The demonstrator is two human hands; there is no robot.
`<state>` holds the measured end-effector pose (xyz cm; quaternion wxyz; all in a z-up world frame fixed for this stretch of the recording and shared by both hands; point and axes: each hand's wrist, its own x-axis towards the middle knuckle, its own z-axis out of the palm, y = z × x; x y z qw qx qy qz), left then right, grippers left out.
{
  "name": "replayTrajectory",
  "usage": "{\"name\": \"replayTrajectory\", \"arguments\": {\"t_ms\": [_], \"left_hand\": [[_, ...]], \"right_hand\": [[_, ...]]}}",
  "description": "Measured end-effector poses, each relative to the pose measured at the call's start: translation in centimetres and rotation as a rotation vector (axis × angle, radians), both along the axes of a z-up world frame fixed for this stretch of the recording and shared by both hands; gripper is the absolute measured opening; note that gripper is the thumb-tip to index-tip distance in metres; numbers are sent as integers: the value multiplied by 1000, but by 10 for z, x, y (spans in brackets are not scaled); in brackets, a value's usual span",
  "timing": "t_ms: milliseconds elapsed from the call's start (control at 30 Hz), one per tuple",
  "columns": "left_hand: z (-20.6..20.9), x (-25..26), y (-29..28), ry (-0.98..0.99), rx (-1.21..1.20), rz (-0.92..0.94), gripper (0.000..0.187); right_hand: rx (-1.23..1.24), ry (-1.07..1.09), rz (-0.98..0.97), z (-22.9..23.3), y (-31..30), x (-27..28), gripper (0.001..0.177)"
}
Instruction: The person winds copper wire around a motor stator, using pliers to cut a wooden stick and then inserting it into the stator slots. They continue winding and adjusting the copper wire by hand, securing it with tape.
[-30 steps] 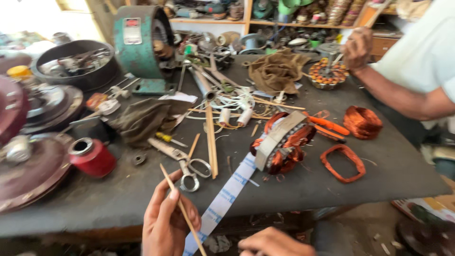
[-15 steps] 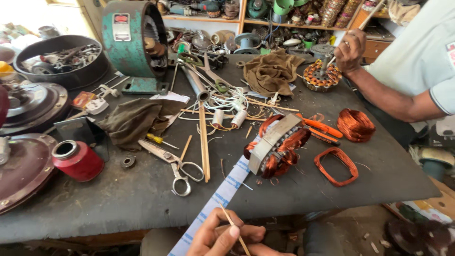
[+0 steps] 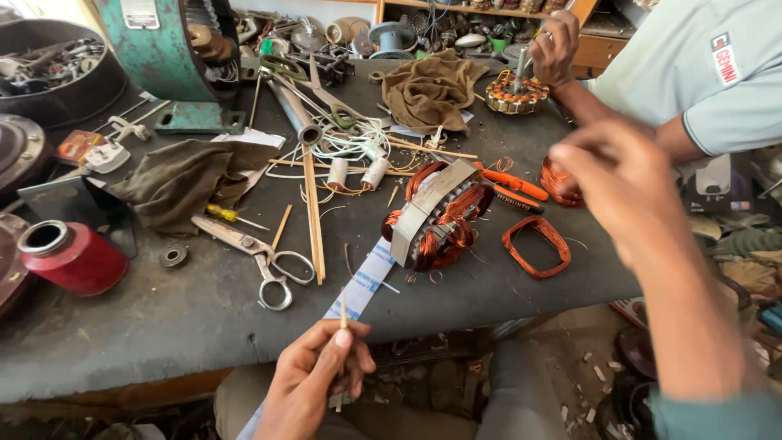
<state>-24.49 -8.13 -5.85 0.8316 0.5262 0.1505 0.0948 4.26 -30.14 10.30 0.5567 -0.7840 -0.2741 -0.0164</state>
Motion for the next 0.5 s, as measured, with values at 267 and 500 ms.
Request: {"name": "replayTrajectory", "arguments": {"t_ms": [267,500], "left_hand": [[-3,7,0,83,-6,71,34],[3,6,1,92,-14,53,35]], "right_hand": [[-953,-419,215,-77,33,93,42],[-984,-513,213,-77,28,93,31]]}}
